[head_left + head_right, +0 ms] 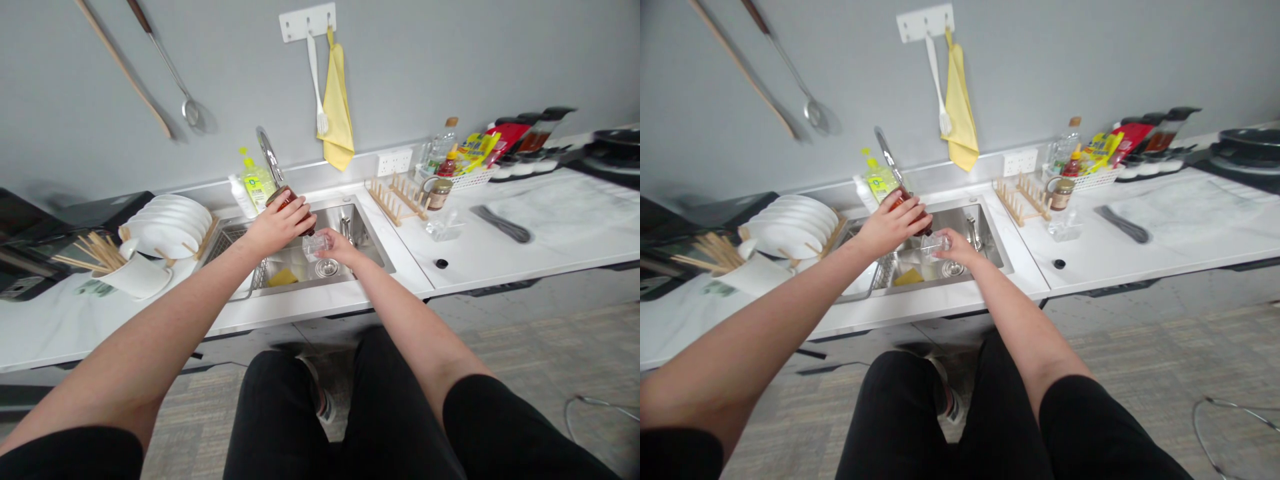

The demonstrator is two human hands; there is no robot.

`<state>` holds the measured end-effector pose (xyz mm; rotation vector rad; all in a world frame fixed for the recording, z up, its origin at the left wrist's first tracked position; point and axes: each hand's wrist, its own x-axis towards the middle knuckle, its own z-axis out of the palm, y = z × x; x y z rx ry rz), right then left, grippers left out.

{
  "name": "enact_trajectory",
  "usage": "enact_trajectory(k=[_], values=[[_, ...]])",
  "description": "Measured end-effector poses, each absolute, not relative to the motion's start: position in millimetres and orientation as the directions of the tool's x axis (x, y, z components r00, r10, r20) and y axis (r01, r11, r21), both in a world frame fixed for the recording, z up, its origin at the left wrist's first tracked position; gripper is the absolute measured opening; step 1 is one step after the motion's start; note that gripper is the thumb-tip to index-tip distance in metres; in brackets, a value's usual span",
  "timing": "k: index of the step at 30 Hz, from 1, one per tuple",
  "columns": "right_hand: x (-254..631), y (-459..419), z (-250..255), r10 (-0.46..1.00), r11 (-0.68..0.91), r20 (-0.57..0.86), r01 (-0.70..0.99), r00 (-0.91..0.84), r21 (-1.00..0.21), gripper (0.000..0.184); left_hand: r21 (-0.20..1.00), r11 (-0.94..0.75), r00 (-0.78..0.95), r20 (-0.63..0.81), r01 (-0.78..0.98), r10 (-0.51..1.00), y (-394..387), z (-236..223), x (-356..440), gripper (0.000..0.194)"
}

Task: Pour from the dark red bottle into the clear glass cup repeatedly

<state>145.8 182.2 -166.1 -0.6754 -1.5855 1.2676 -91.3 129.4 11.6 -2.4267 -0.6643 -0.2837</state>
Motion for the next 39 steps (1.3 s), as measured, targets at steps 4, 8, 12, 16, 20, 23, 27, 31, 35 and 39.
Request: enact_trajectory(k=[4, 8, 12, 16, 20, 23, 27, 31, 35, 39], values=[[145, 183, -166, 0.858, 0.315, 0.344, -0.137, -0.382, -0.939, 0.076, -0.498, -0.703, 0.860, 0.337, 0.508, 0.382, 129, 14, -90, 0.047], [145, 182, -166, 0.857, 0.308, 0.338, -0.140, -0.389, -0.941, 0.077, -0.480, -0.724, 0.867, 0.325, 0.495, 0.378, 130, 15, -90, 0.052], [144, 183, -167, 0.858, 0.309, 0.332, -0.123, -0.393, -0.943, 0.076, -0.480, -0.729, 0.872, 0.311, 0.488, 0.378, 131, 14, -91, 0.052], [144, 183, -168, 0.862, 0.310, 0.333, -0.121, -0.383, -0.943, 0.075, -0.452, -0.741, 0.867, 0.314, 0.496, 0.388, 131, 14, -93, 0.056], [143, 184, -170, 0.859, 0.311, 0.340, -0.138, -0.383, -0.940, 0.074, -0.450, -0.728, 0.854, 0.333, 0.517, 0.400, 129, 10, -95, 0.058], [144, 184, -170, 0.860, 0.320, 0.341, -0.121, -0.379, -0.940, 0.073, -0.433, -0.714, 0.831, 0.371, 0.550, 0.414, 128, 3, -98, 0.059], [145, 184, -170, 0.863, 0.320, 0.334, -0.100, -0.380, -0.942, 0.073, -0.415, -0.710, 0.814, 0.404, 0.570, 0.417, 126, -4, -99, 0.058], [145, 183, -169, 0.862, 0.305, 0.319, -0.099, -0.394, -0.947, 0.073, -0.451, -0.707, 0.835, 0.369, 0.545, 0.408, 126, -1, -97, 0.054], [145, 182, -169, 0.858, 0.291, 0.317, -0.127, -0.403, -0.948, 0.073, -0.484, -0.718, 0.865, 0.317, 0.500, 0.388, 127, 6, -94, 0.052], [144, 182, -169, 0.856, 0.289, 0.318, -0.132, -0.408, -0.948, 0.072, -0.479, -0.727, 0.871, 0.298, 0.491, 0.392, 129, 9, -93, 0.058]])
